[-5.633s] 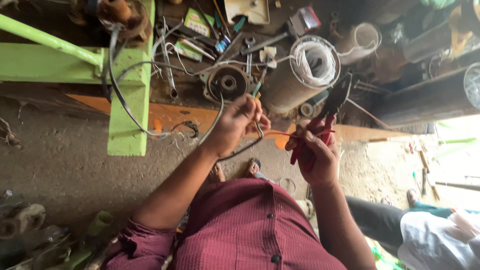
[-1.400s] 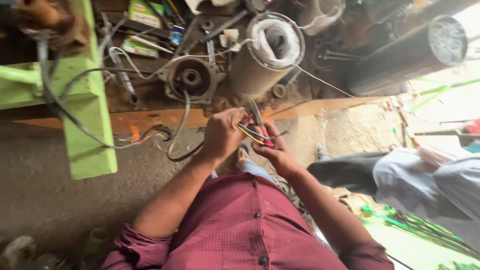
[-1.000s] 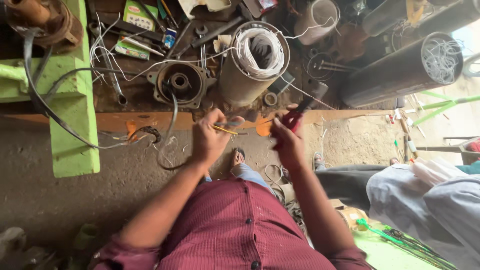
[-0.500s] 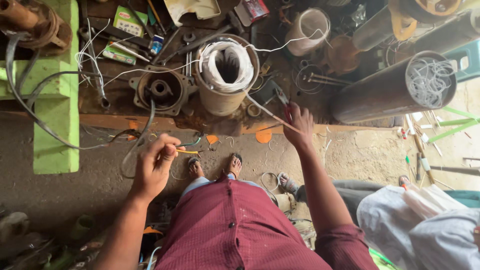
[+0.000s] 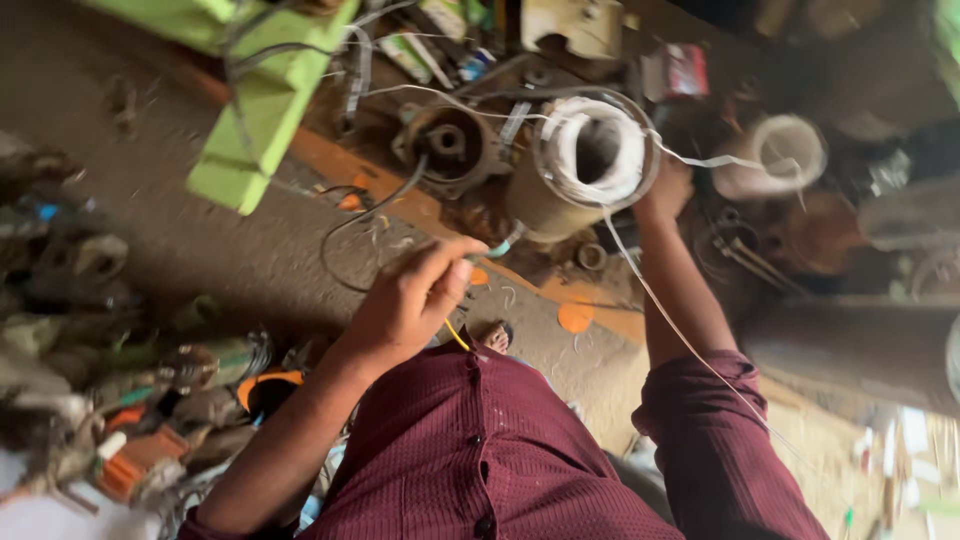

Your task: The person strips insulation from multiple colored wires using pliers and twists the exposed ends together. They then connect the wires to a small white electrical box on the workbench.

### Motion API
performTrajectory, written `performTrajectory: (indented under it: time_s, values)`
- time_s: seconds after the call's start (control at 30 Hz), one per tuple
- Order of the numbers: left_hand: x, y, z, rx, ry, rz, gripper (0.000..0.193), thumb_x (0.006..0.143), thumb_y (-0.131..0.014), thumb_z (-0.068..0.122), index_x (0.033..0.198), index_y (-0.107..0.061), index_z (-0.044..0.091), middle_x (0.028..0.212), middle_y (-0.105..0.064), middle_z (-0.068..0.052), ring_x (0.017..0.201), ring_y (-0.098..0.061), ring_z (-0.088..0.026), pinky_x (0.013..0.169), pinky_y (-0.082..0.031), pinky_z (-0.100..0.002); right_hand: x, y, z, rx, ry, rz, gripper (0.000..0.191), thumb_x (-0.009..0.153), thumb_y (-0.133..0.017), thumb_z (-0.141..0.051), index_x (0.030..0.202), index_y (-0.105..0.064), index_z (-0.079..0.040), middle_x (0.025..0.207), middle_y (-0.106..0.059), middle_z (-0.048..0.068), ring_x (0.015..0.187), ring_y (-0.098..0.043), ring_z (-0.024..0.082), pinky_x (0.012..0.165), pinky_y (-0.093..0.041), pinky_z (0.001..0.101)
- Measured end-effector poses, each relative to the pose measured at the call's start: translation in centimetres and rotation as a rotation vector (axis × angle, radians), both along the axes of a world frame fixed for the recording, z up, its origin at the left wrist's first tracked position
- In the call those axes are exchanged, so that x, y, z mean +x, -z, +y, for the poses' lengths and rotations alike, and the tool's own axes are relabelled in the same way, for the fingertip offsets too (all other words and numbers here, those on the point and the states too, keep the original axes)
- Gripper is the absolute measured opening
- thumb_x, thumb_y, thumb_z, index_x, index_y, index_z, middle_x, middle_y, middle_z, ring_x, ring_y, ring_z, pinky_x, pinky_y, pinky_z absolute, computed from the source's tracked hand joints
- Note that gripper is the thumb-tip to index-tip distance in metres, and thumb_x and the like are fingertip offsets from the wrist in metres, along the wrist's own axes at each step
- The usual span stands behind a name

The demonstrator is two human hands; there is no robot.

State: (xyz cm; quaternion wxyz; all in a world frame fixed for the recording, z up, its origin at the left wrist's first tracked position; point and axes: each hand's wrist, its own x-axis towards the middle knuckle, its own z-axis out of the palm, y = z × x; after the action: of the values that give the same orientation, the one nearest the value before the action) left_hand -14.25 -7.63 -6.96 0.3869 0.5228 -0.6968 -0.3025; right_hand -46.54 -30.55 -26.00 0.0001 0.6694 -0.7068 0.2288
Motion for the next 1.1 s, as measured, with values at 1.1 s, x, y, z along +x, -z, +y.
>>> performTrajectory:
  time_s: [1.1]
  values:
    - [-1.2,-0.8,-1.3,0.015,0.025,0.14,0.027,0.103,-0.061,0.018,0.126,-0.069,0.006,0.082,-0.071,-0.003,0.068,-0.062,-0.007,0.06,-0.05,-0.025,-6.9,4.9,24.0,0.322,0.111,-1.416,0.028,0.1,-0.069,-0.015,0.123,-0.067,0.0,0.087,-0.058,0.0,0.073,-0.052,0.01,0.064,-0.042,0.0267]
